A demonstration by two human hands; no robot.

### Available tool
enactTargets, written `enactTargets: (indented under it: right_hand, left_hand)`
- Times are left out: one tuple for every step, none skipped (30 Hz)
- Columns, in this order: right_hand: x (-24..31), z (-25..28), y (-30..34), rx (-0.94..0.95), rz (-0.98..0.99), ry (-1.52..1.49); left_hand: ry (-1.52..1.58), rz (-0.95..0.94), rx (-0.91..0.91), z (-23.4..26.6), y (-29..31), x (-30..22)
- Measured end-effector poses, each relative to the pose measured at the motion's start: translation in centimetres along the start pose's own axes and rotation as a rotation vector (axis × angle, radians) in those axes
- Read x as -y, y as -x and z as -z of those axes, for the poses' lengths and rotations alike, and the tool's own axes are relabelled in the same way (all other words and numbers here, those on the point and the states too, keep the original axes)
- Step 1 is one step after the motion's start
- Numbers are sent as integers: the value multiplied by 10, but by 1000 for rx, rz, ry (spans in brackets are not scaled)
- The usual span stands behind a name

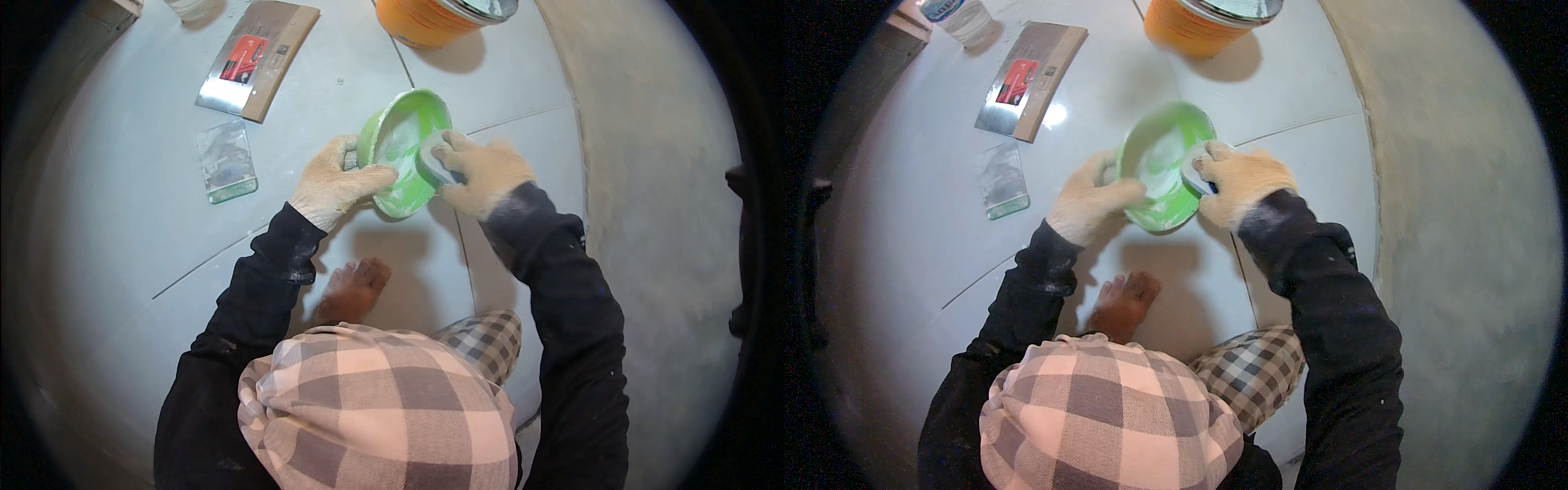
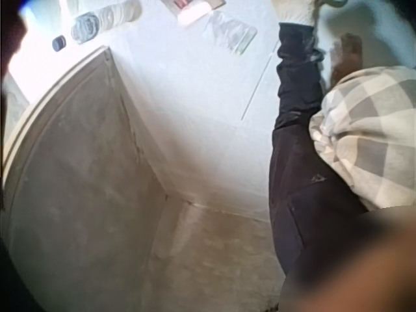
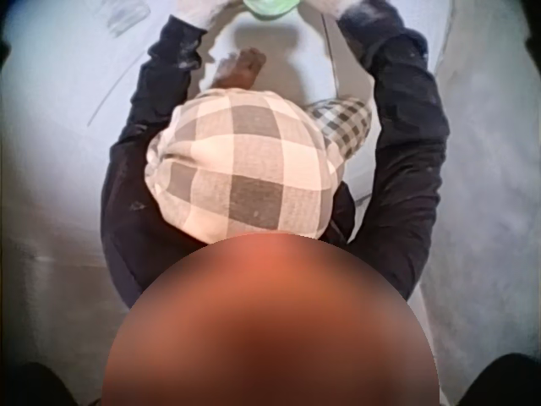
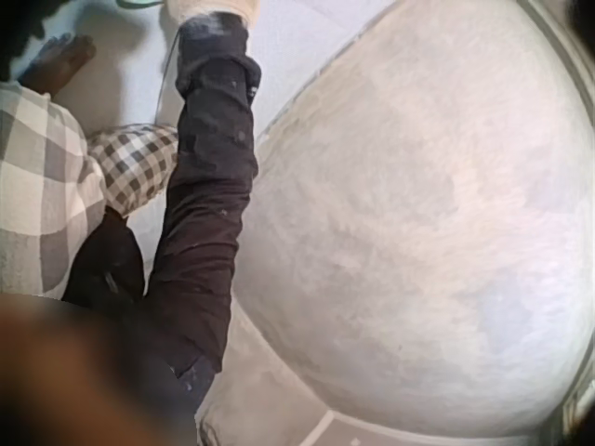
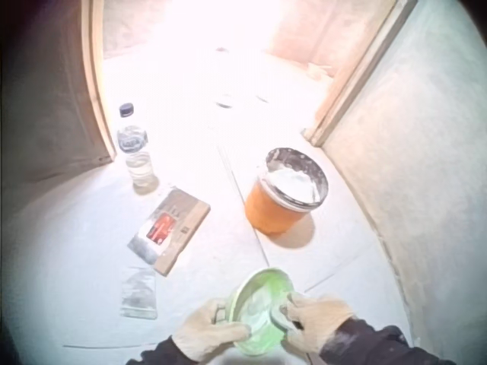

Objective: The person scoops white grout from a green bowl with a rubber float and spreads it into the gaps between white floor tiles. They repeatedly reload the float and work along the tile seams, smoothing the grout into the joints.

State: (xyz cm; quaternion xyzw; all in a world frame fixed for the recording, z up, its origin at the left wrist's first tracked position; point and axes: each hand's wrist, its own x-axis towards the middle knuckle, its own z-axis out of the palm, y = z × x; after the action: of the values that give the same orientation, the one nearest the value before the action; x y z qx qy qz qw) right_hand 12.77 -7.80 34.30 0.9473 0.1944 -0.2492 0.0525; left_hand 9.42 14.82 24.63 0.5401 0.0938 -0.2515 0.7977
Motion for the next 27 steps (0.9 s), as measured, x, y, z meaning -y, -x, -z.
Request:
enactTargets:
  right_hand:
    - [-7,3,4,-14,-11,-191]
    - [-10,3,8,-55,18,-262]
    - [-13,3,13,-112,46,-323]
    - [-13,1,17,-122,-3,-378]
    - [-13,-1,20,-137,59,-394]
    - [-11,-3,22,-179,120,-353]
    - [-7,-6,21,-182,116,-297]
    - [-3,-9,20,-193,139,-246]
    - [2,-13,13,-202,139,-244]
    - [7,-16,7,-229,124,-297]
    - [11,-18,-1,-246,114,-356]
    - [15,-19,-9,-256,107,-406]
    - [19,-22,-17,-258,72,-432]
    - [21,-22,-22,-158,39,-484]
    - [25,-25,-26,-31,-18,-528]
    - [26,-25,-28,28,-45,-591]
    - [28,-27,-28,-25,-3,-632]
    - [24,-26,-24,48,-20,-726]
    - [22,-27,-19,139,-10,-825]
    - [14,-25,-12,232,11,-938]
    - [7,-25,-10,278,55,-1069]
    - [-3,-25,2,336,13,-1378]
    - [-12,-26,15,393,-134,-1658]
    - [-21,-29,27,420,-365,-1917]
    - [-30,-31,35,511,-283,-2074]
    - [-32,-38,44,466,-203,-2237]
    - [-32,-45,54,407,-173,-2381]
  left_hand:
    - [110,23,16,3,2,-1]
    - [220,55,24,5,4,-2]
    - [330,100,36,7,6,-2]
    - [363,115,44,9,7,-4]
    - [396,140,57,11,8,-5]
    - [442,159,81,12,7,-5]
    - [404,179,87,12,7,-5]
    - [380,190,97,12,6,-4]
    - [364,195,99,12,5,-2]
    - [310,193,104,11,4,1]
    - [263,187,104,9,4,5]
    - [218,185,114,9,4,9]
    - [205,221,143,9,5,13]
    - [202,202,152,8,4,17]
    - [207,175,175,7,5,21]
    - [214,149,195,7,6,25]
    - [232,144,160,6,8,29]
    - [223,77,159,4,9,32]
    - [220,1,158,3,10,34]
    - [194,-27,140,2,11,35]
    - [192,-58,124,2,11,36]
    - [170,-43,97,4,12,35]
    - [148,-36,74,7,12,34]
    - [302,2,107,12,11,31]
    - [268,-22,64,17,8,28]
    - [259,-99,44,22,7,25]
    - [261,-87,7,28,6,23]
